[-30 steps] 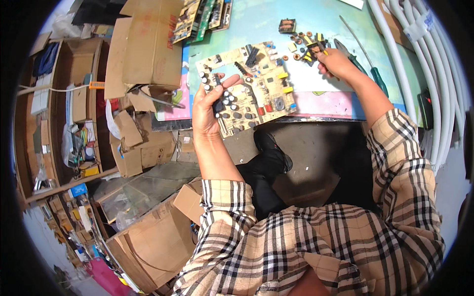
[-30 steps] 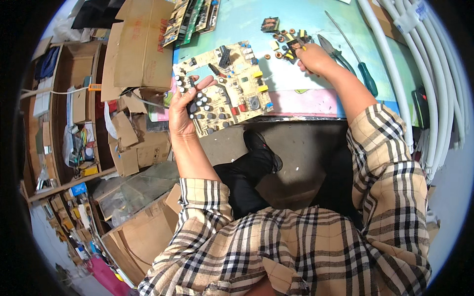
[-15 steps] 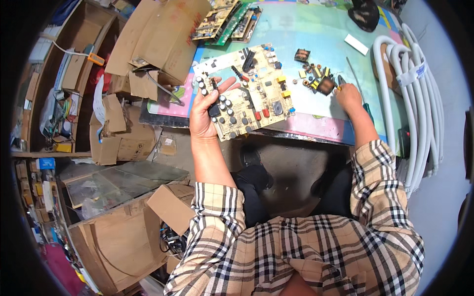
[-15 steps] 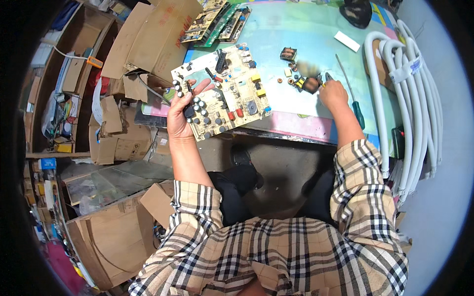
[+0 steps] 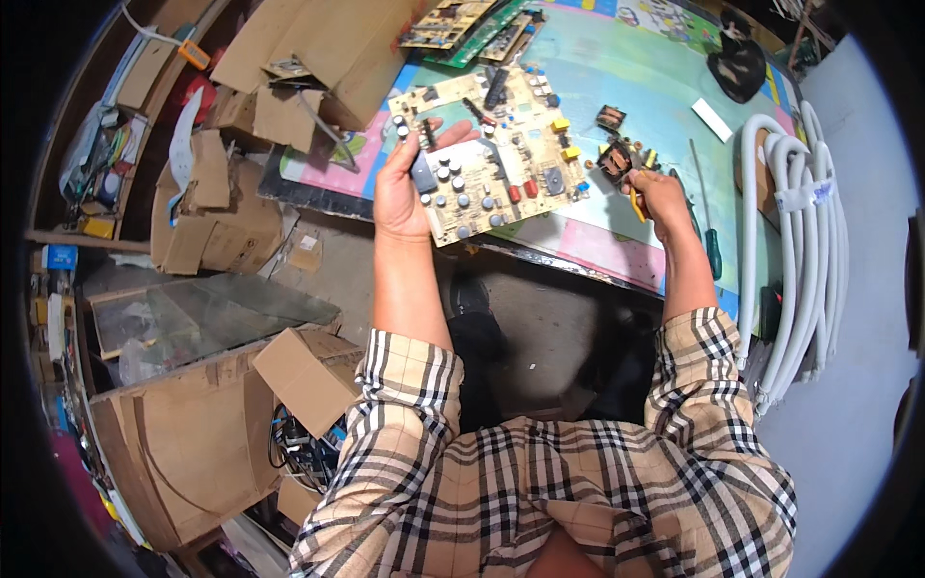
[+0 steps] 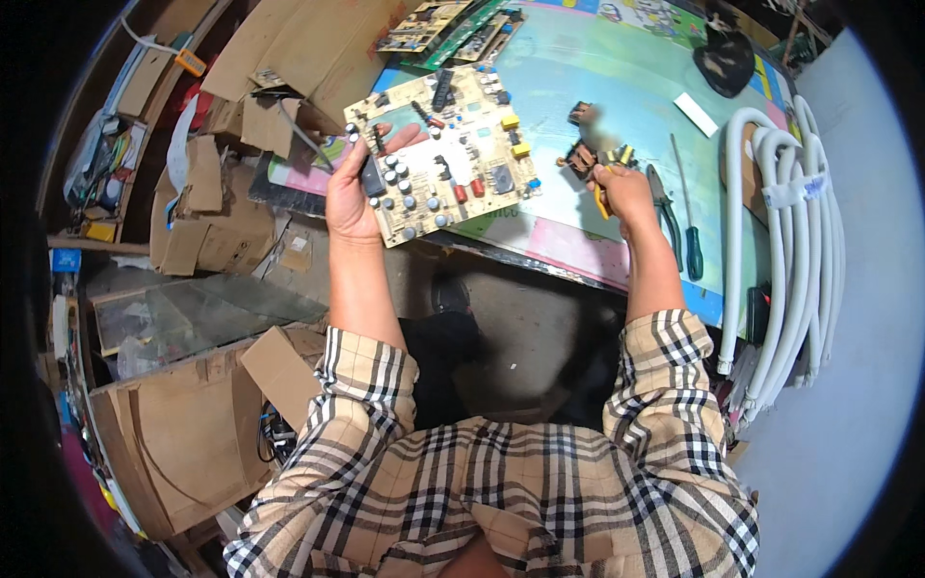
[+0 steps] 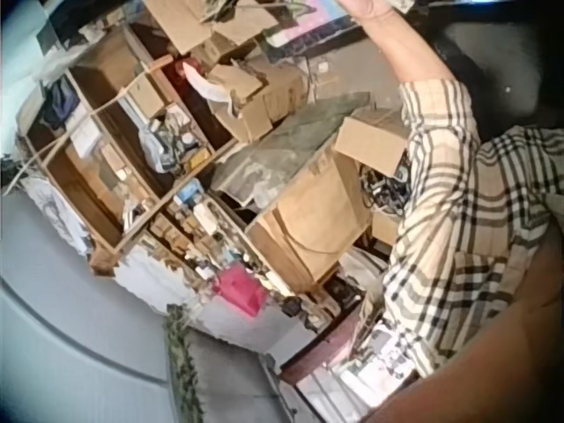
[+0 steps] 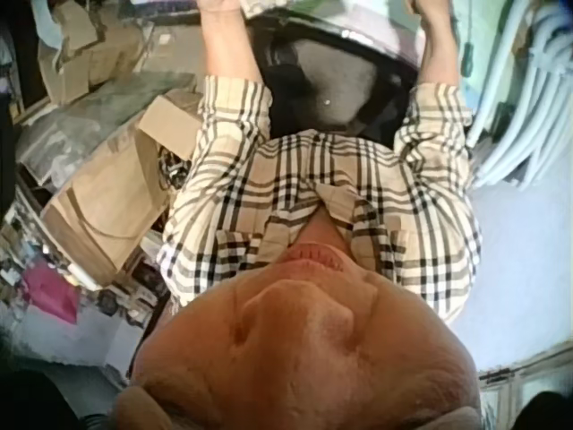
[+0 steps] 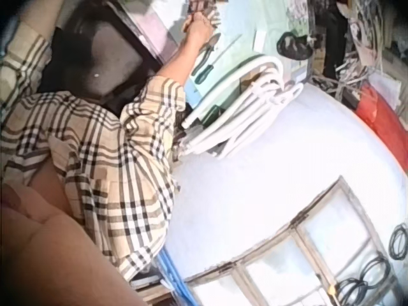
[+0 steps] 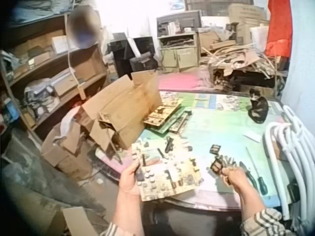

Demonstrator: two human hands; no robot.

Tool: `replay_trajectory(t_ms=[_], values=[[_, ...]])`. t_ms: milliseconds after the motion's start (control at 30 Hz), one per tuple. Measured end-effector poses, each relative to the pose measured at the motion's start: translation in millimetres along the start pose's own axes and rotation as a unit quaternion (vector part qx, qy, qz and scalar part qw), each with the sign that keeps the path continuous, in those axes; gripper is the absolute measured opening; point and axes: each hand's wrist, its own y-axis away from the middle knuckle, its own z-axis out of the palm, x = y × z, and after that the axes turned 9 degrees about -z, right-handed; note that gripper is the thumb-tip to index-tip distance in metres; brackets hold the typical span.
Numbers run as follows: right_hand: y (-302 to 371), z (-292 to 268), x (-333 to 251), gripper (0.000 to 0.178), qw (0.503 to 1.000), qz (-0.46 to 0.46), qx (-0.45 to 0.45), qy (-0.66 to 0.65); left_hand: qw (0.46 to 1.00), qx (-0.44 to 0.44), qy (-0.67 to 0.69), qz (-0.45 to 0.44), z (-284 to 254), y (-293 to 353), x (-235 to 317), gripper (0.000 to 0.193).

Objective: The person sits on the floor and uses pliers and a screwdriver to remove components from a green circuit board. They repeatedly pry and cut components, placing them on the table.

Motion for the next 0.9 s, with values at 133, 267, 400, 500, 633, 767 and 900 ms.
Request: replay_trajectory(t_ms=[133, 267, 400, 500, 633, 767, 900], values=[[-3.7, 2.1, -0.1, 0.020, 0.989, 0.052, -0.017, -0.135, 1.000, -0.006, 0.012, 0.003, -2.7, -5.9, -3.3, 0.038], [-3.1, 1.4, -9.3, 0.021, 0.995, 0.014, -0.038, -0.091, 1.000, -0.002, 0.003, 0.002, 4.8, -2.3, -0.6, 0.034], [3.4, -6.2, -22.0, 0.021, 0.998, -0.058, 0.003, 0.000, 1.000, -0.002, -0.008, -0.001, 16.3, -3.6, -2.0, 0.029], [8.8, -15.9, -28.5, 0.020, 0.996, -0.084, 0.017, 0.031, 1.000, 0.003, -0.011, 0.000, 20.3, -2.4, -2.2, 0.028], [8.5, -51.4, -21.5, 0.021, 0.987, -0.044, -0.061, 0.139, 0.999, 0.021, -0.039, 0.013, 20.0, -5.7, -4.0, 0.026], [13.8, -66.0, -13.9, 0.020, 0.957, 0.005, -0.120, 0.265, 0.998, 0.032, -0.053, 0.020, 18.2, -5.8, -4.6, 0.025], [3.1, -72.9, 14.8, 0.021, 0.936, 0.059, -0.132, 0.320, 0.998, 0.043, -0.053, 0.013, 19.3, -11.0, -7.5, 0.023]])
